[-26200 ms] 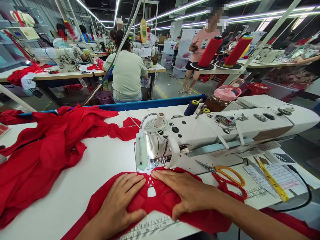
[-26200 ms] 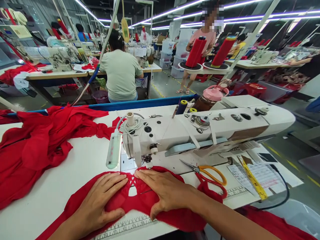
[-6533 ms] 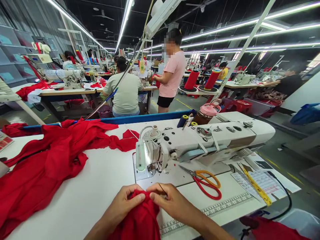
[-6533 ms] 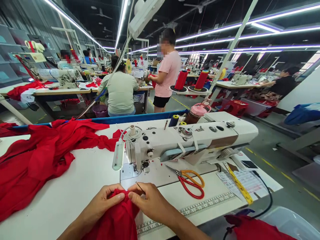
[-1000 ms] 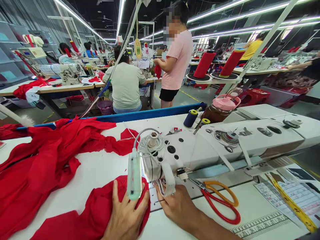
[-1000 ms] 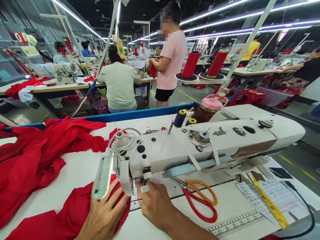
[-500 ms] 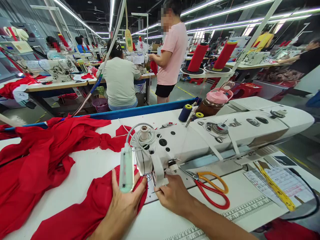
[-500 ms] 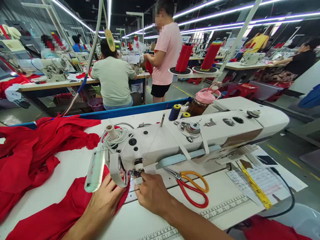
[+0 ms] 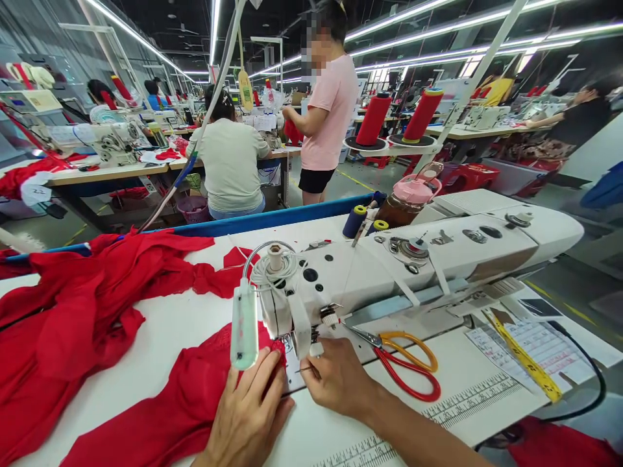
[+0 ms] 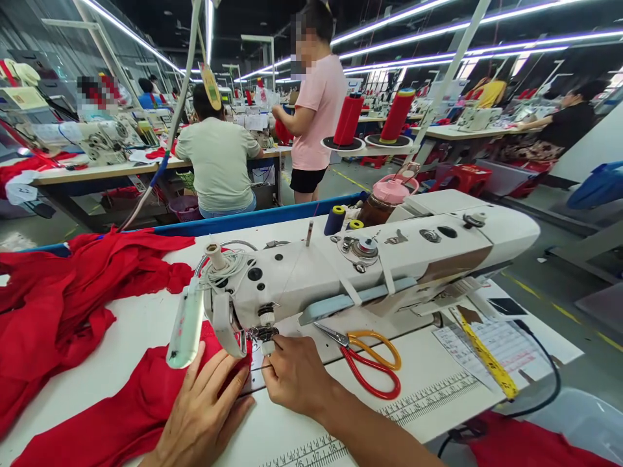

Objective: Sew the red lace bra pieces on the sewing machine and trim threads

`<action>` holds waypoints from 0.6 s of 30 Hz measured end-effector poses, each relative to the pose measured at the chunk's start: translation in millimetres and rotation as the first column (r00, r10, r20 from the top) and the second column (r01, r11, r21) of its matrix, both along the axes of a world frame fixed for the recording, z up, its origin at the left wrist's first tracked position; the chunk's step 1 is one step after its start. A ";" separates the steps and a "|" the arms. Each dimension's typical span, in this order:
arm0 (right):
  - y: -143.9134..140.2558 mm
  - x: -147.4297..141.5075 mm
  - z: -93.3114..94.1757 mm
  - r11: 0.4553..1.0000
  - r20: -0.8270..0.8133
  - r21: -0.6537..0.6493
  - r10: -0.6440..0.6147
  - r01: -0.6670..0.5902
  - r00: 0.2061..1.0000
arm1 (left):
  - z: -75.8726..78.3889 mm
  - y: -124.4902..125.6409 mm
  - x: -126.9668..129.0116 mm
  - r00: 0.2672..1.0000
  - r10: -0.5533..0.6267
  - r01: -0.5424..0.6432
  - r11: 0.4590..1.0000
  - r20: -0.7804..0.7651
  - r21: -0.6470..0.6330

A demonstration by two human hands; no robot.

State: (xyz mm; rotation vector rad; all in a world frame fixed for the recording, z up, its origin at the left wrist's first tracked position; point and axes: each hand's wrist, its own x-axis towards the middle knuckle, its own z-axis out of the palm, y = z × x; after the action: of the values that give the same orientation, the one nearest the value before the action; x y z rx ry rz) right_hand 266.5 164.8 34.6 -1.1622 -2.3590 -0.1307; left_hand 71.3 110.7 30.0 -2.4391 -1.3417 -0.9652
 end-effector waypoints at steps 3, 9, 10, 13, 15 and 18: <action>1.4 0.1 1.6 0.999 0.052 -0.046 0.001 0.002 0.999 | -2.8 0.7 -0.8 1.000 0.000 0.000 1.000 0.007 -0.011; 5.4 5.3 17.3 0.983 0.194 -0.160 -0.055 0.088 0.979 | 4.6 4.1 -3.2 0.999 -0.016 0.015 1.000 -0.038 -0.013; 5.9 6.5 21.2 0.977 0.225 -0.171 -0.085 0.125 0.971 | 6.0 4.9 -3.6 0.998 -0.018 0.018 1.000 -0.054 -0.004; 6.8 7.5 29.8 0.956 0.325 -0.181 -0.164 0.232 0.931 | 6.3 7.7 -6.7 0.994 -0.026 0.032 0.998 -0.102 0.062; 8.0 6.1 31.3 0.945 0.380 -0.182 -0.186 0.271 0.906 | 2.9 10.3 -10.5 0.987 -0.050 0.066 0.992 -0.150 0.104; 11.6 5.3 30.0 0.940 0.420 -0.176 -0.198 0.293 0.886 | -4.0 13.9 -16.4 0.976 -0.077 0.104 0.987 -0.203 0.126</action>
State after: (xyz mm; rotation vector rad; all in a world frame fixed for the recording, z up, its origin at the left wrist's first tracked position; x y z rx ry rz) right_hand 271.7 176.5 64.5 -1.6914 -2.6149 -0.1951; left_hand 54.9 124.6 26.0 -2.4362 -1.0721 -0.7806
